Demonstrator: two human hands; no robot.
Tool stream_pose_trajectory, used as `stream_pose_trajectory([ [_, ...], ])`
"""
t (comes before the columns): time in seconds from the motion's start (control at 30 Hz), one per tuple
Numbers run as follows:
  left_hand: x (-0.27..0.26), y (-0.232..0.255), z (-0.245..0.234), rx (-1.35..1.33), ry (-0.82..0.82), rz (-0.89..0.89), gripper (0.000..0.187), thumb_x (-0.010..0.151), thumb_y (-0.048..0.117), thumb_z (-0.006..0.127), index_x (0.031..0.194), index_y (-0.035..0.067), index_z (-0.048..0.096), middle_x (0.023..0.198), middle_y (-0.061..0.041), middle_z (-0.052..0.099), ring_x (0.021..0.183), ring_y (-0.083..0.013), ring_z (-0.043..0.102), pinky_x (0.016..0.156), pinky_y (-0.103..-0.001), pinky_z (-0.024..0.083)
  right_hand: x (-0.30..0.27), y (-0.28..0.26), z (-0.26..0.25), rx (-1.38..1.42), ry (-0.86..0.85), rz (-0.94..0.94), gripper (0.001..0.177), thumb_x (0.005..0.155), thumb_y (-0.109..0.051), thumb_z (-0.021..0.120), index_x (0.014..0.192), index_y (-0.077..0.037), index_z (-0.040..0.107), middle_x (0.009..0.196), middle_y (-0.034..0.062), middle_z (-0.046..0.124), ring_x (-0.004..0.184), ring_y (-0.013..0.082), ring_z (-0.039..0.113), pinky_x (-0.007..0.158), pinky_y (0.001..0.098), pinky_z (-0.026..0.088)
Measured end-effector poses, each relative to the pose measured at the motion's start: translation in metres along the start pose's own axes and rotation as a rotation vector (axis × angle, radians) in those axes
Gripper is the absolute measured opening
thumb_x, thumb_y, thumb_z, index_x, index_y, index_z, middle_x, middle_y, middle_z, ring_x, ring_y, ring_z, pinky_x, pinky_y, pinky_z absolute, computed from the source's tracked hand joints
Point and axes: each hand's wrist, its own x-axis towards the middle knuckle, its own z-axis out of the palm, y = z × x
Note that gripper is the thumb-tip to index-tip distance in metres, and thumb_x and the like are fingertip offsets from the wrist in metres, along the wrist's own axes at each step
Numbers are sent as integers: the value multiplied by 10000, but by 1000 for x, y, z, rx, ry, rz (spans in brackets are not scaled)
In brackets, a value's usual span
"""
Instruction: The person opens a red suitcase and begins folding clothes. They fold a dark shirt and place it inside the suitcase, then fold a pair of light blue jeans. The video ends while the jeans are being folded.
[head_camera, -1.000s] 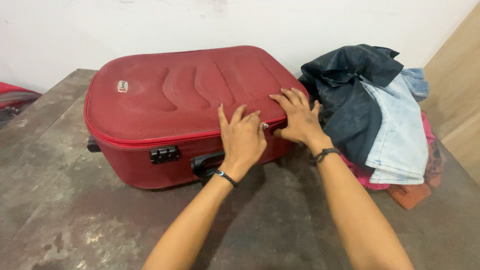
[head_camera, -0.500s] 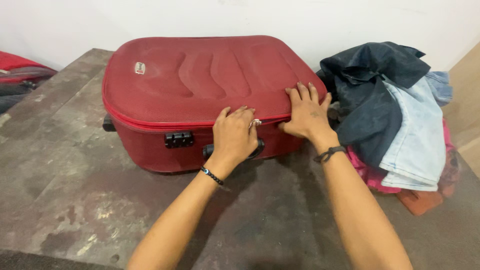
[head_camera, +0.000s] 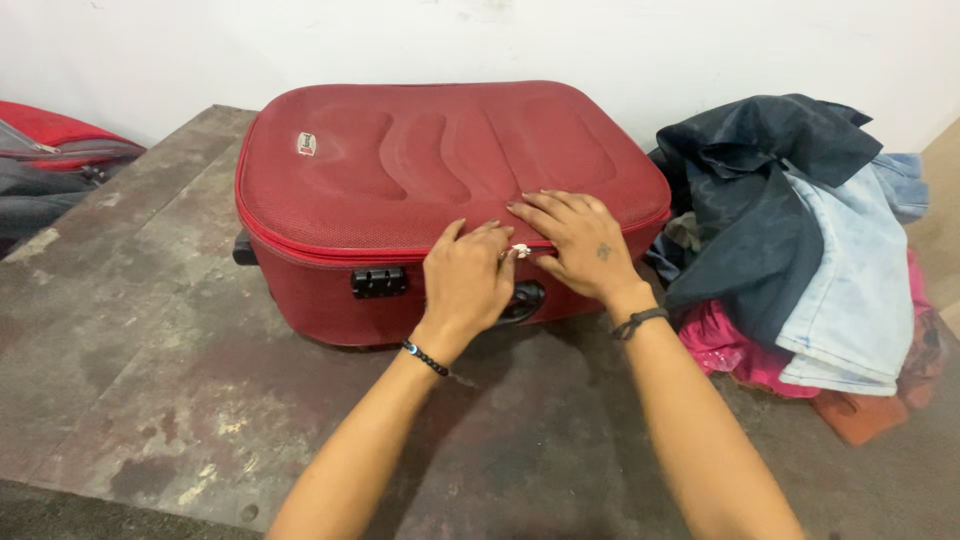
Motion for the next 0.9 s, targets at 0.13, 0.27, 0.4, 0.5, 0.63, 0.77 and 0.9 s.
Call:
stream_pose_trajectory([
  [0.13, 1, -14, -32, -11, 2, -148, 171, 853, 163, 701, 967, 60, 776, 1014, -122, 768, 991, -345, 701, 987, -452, 524, 1, 12, -2, -57, -28, -7, 746, 733, -262, 796, 1446, -237, 576, 1416, 42, 602, 1305, 285, 539, 1074, 461, 405],
  [0.27, -6, -30, -64, 18, 12, -199, 138, 846, 140, 721, 943, 55, 771, 992, -114, 767, 1004, -343, 698, 981, -452, 523, 1, 30, 0, -103, -68, -17, 726, 768, -248, 784, 1459, -246, 560, 1431, 39, 590, 1312, 284, 529, 1081, 465, 398],
  [0.4, -8, -42, -69, 24, 57, -114, 139, 846, 95, 711, 965, 33, 748, 1024, -102, 762, 1127, -294, 701, 1079, -514, 445, -4, 57, 2, -156, -133, 77, 720, 803, -232, 764, 1480, -290, 525, 1487, 27, 548, 1380, 267, 483, 1130, 546, 348],
  [0.5, -7, -48, -54, 28, 83, -29, 62, 827, 77, 713, 789, 35, 688, 1065, -94, 783, 1185, -300, 682, 1120, -591, 348, -1, 75, 0, -174, -239, 230, 727, 829, -219, 749, 1497, -329, 482, 1557, 8, 475, 1450, 237, 404, 1116, 661, 270],
  [0.63, -1, -34, -1, -68, 145, -11, 72, 820, 17, 661, 886, -3, 683, 1080, -158, 757, 1215, -340, 649, 1170, -605, 313, 17, 85, -13, -167, -443, 427, 803, 806, -280, 798, 1517, -367, 434, 1605, 8, 393, 1493, 258, 316, 1125, 686, 256],
  [0.77, 2, -25, 41, -127, 140, -38, 89, 798, -12, 634, 882, -24, 660, 1071, -195, 737, 1242, -363, 634, 1199, -556, 358, 47, 50, -11, -128, -509, 318, 927, 675, -372, 898, 1477, -246, 450, 1588, 116, 354, 1511, 337, 227, 1130, 566, 301],
  [0.9, 2, -24, 53, -126, 151, -5, 72, 801, 3, 656, 863, -35, 659, 1048, -219, 711, 1221, -385, 614, 1195, -563, 364, 47, -8, 23, 272, -153, 65, 704, 814, -206, 702, 1481, -99, 500, 1543, 113, 517, 1511, 303, 386, 1176, 529, 309],
])
